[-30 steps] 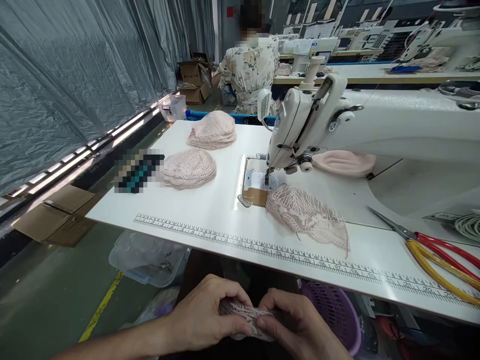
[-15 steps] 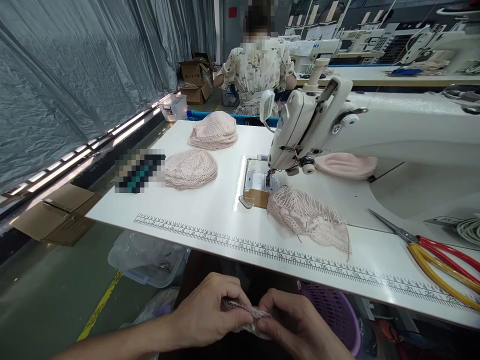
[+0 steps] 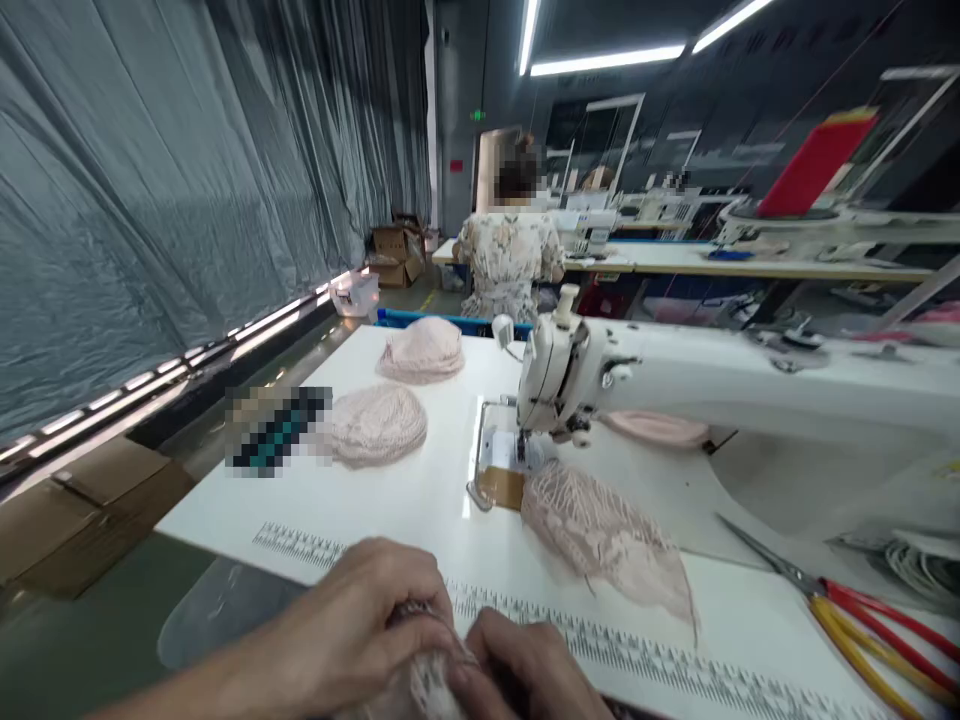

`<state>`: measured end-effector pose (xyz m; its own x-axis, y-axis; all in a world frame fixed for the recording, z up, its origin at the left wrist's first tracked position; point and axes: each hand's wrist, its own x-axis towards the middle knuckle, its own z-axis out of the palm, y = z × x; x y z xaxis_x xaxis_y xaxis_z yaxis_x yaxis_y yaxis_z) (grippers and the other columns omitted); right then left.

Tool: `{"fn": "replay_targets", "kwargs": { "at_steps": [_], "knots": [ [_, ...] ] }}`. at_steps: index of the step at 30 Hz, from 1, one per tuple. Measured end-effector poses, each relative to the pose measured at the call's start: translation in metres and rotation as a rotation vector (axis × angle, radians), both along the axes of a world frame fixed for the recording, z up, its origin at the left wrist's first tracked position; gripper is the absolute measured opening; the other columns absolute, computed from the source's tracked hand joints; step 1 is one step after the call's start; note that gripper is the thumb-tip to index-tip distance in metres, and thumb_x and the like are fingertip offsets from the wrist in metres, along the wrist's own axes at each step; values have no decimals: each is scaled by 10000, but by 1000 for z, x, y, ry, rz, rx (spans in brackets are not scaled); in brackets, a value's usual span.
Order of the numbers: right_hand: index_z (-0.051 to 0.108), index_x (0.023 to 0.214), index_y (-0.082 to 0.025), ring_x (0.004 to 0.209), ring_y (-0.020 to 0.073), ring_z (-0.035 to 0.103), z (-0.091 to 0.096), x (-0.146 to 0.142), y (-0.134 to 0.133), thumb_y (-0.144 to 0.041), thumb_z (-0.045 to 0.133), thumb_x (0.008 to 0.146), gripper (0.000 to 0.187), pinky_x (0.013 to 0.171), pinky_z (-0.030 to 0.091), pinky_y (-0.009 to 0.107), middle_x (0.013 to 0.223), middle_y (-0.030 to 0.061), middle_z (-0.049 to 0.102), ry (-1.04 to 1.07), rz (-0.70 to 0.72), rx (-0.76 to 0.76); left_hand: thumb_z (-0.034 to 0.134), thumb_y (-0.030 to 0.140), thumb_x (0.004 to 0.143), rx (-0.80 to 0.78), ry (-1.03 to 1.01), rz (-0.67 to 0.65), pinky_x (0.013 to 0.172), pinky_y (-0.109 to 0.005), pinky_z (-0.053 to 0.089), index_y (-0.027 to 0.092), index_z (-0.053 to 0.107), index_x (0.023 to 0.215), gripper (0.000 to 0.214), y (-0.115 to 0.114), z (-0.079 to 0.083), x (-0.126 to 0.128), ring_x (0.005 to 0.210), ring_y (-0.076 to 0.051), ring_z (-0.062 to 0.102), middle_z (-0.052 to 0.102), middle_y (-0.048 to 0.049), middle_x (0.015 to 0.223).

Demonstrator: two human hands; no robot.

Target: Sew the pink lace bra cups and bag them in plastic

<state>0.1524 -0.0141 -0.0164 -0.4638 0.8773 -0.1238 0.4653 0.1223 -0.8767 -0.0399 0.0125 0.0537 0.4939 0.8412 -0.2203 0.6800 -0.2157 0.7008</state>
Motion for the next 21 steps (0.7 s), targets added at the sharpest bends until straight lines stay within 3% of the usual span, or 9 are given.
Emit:
{"fn": "replay_targets", "kwargs": {
  "at_steps": [2, 4, 7, 9, 11, 14, 18, 21],
  "knots": [
    [429, 671, -214, 503, 108, 521, 8, -9, 33, -522, 418, 892, 380, 464, 382, 185, 555, -31, 533, 85, 2, -32, 592, 302, 837, 135, 82, -120, 635, -215, 361, 199, 709, 749, 179, 44, 21, 3, 700, -144, 570, 649, 16, 692],
    [390, 678, -227, 365, 89, 450, 13, -8, 67, -534, 326, 910, 391, 374, 330, 184, 513, -41, 540, 106, -15, -57, 632, 296, 804, 122, 159, -220, 549, -216, 319, 192, 708, 745, 142, 93, 25, 16, 610, -132, 526, 604, 25, 619],
    [356, 632, -234, 336, 94, 437, 4, 20, 103, -454, 345, 915, 358, 384, 331, 204, 503, -28, 559, 25, -98, 17, 722, 229, 715, 87, 190, -280, 516, -211, 316, 178, 707, 707, 53, 155, 0, 45, 603, -134, 525, 588, 28, 595],
    [394, 609, -234, 388, 126, 484, -8, 48, 113, -411, 382, 908, 348, 446, 371, 234, 487, -19, 556, -44, -144, 67, 741, 239, 704, 61, 199, -312, 509, -215, 322, 182, 703, 690, 70, 178, -22, 61, 610, -138, 537, 603, 24, 612],
    [444, 617, -239, 487, 169, 536, -17, 75, 113, -403, 431, 894, 322, 516, 393, 265, 499, -8, 554, -122, -190, 136, 737, 266, 719, 39, 207, -330, 508, -222, 333, 188, 700, 689, 91, 188, -38, 72, 618, -147, 551, 620, 18, 634],
    [540, 735, -239, 548, 188, 578, -17, 94, 109, -358, 382, 940, 285, 525, 397, 280, 621, 21, 622, -297, -178, 348, 735, 285, 732, 14, 222, -348, 530, -234, 367, 197, 700, 709, 97, 190, -45, 79, 661, -168, 584, 648, 8, 670],
    [599, 1093, -216, 818, 213, 681, -4, 89, 116, -277, 298, 991, 323, 618, 500, 280, 1078, 97, 691, -347, 150, 725, 741, 254, 728, 23, 248, -366, 619, -260, 417, 204, 708, 782, 81, 189, -42, 86, 768, -202, 612, 675, -9, 745],
    [599, 1164, -178, 861, 224, 693, -4, 83, 123, -267, 320, 995, 338, 585, 533, 268, 1161, 120, 672, -419, 282, 938, 764, 237, 695, 59, 269, -385, 645, -265, 430, 210, 699, 799, 125, 193, -44, 90, 831, -222, 614, 680, -13, 810]
  ]
}}
